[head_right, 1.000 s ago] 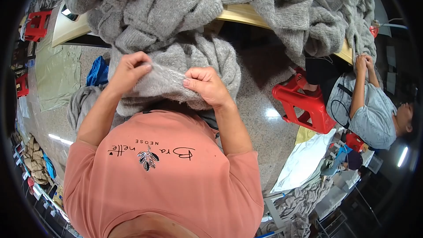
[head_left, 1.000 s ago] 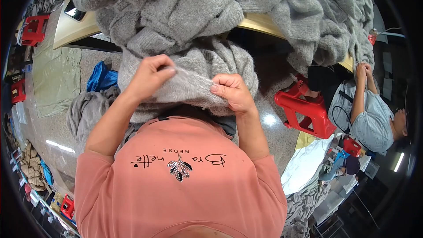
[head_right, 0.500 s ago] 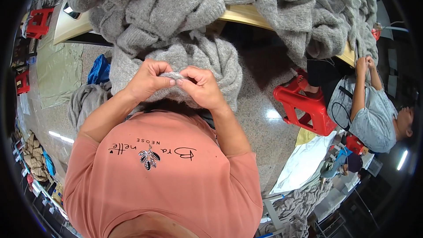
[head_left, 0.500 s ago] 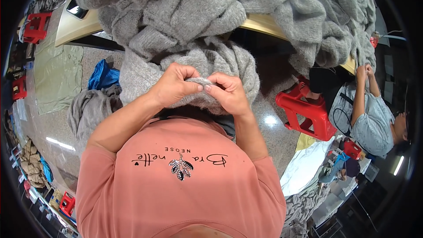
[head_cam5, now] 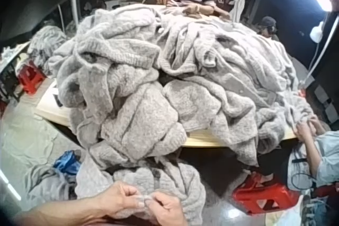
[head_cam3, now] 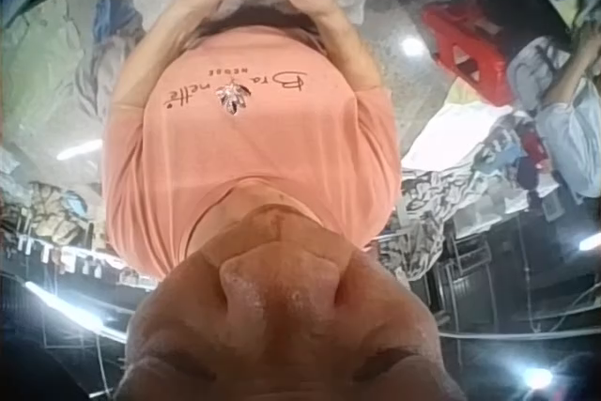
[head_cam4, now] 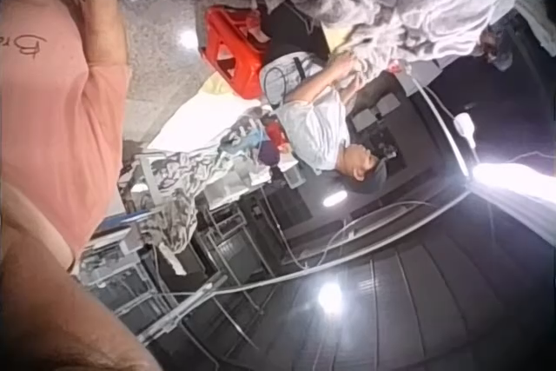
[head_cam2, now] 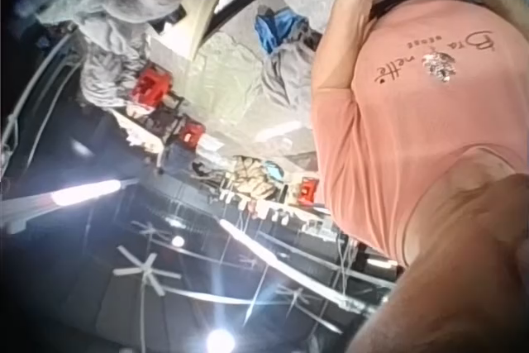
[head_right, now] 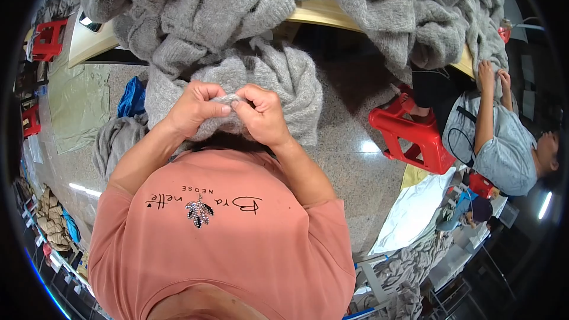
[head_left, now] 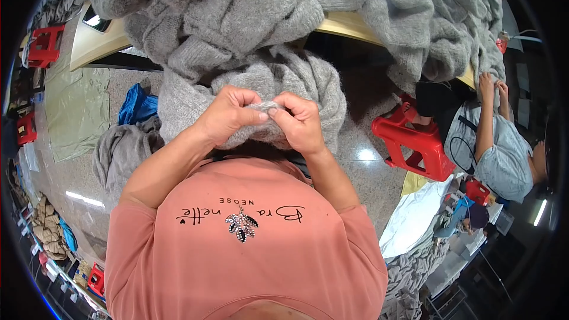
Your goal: Inspecting and folding large knitted fabric pieces on a factory work table.
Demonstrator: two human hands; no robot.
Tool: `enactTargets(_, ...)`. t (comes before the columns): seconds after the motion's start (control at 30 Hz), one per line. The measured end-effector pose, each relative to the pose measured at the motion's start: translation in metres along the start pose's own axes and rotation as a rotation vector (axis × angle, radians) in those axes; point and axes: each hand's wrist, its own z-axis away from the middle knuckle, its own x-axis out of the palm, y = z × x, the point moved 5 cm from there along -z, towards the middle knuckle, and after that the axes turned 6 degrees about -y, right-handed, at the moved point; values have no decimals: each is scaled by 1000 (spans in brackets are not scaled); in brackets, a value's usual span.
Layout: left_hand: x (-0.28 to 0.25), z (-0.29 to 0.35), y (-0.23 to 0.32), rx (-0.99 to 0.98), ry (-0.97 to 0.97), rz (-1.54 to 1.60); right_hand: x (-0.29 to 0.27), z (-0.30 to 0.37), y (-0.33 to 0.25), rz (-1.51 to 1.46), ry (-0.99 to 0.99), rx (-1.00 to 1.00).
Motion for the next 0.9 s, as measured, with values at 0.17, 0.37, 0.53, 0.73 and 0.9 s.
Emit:
enactTargets(0.17,-10,6,8,-64,79,146,-21,6,-9,154,87,-111)
enactTargets(0.37,-39,8,19,90,182,315,-34,50,-5,733,127,-289)
enactTargets(0.53,-34,11,34,146,290,361,-12,64,17,1113,418,-389)
enactTargets(0.73,-43,18,31,154,312,325,-42,51,6,883,479,-487)
enactTargets(0.9,-20,15,27,106,297,306,-36,59,-37,725,382,-582)
